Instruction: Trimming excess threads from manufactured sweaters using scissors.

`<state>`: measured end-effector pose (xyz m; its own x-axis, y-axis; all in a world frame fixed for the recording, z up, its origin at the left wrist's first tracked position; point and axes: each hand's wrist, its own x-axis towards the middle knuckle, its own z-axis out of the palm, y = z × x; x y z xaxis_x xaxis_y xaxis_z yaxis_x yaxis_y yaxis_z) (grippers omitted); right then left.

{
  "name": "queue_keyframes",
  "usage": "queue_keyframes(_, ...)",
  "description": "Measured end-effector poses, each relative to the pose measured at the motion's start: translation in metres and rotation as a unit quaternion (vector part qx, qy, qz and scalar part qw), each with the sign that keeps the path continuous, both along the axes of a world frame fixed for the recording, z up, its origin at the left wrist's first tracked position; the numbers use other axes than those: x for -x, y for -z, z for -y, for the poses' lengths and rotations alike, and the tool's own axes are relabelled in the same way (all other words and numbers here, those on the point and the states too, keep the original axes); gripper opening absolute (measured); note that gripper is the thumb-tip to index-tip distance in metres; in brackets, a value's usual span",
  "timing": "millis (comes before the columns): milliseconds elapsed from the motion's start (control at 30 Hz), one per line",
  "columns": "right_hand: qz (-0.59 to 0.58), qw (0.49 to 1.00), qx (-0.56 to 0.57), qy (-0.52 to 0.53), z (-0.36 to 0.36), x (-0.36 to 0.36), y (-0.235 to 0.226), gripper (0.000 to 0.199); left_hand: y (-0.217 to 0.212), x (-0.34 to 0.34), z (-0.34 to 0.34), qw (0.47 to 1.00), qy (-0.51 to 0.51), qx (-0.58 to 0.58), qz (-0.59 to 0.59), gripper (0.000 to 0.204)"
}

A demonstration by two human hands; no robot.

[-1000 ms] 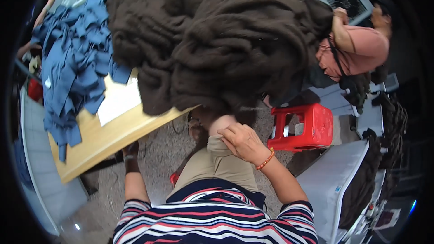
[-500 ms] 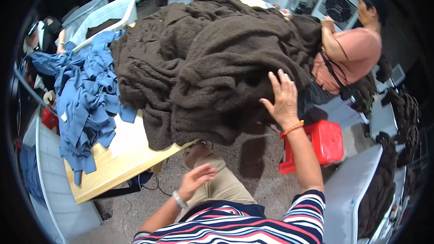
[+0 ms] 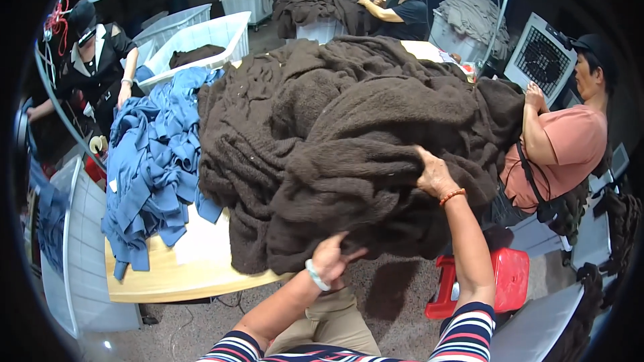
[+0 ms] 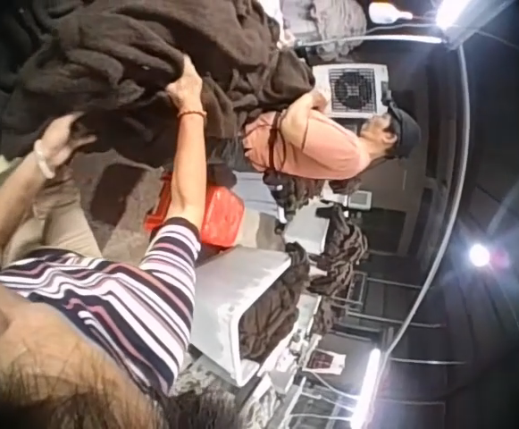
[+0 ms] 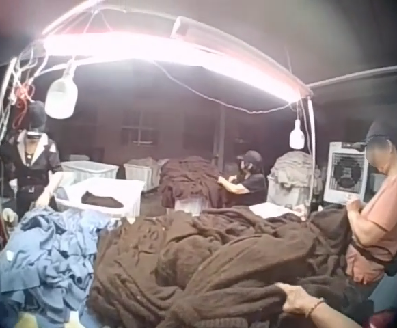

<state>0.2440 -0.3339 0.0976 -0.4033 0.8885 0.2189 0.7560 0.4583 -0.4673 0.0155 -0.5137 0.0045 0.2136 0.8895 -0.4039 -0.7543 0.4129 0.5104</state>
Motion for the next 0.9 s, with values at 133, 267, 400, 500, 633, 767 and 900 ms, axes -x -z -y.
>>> queue_keyframes(133,-0.036,0.996,0.011,-0.079,0.017,0.056,-0.008,0.075,0.026,0.048,-0.015,0.975,-0.170,-0.042,-0.139,0.031)
queue_keyframes(267,-0.002,0.981,-0.083,-0.176,0.030,0.114,0.003,0.081,-0.005,0.108,-0.002,0.942,-0.304,-0.068,-0.122,0.036)
queue_keyframes(400,-0.018,0.980,-0.057,-0.188,0.048,0.138,0.009,0.072,0.023,0.176,0.016,0.885,-0.358,-0.111,-0.276,0.039)
queue_keyframes(500,-0.150,0.963,-0.005,-0.226,0.058,0.147,0.013,0.045,0.040,0.209,0.029,0.824,-0.392,-0.140,-0.385,0.039)
queue_keyframes(633,-0.360,0.905,0.156,-0.163,0.059,0.130,0.014,0.029,-0.020,0.212,0.068,0.823,-0.230,-0.089,-0.512,0.032)
queue_keyframes(767,-0.366,0.909,0.126,-0.155,0.063,0.115,0.002,0.027,-0.069,0.202,0.102,0.652,-0.155,-0.046,-0.741,0.049)
queue_keyframes(900,-0.322,0.935,0.005,-0.151,0.067,0.108,-0.031,0.022,-0.126,0.182,0.074,0.492,-0.239,-0.241,-0.802,0.026)
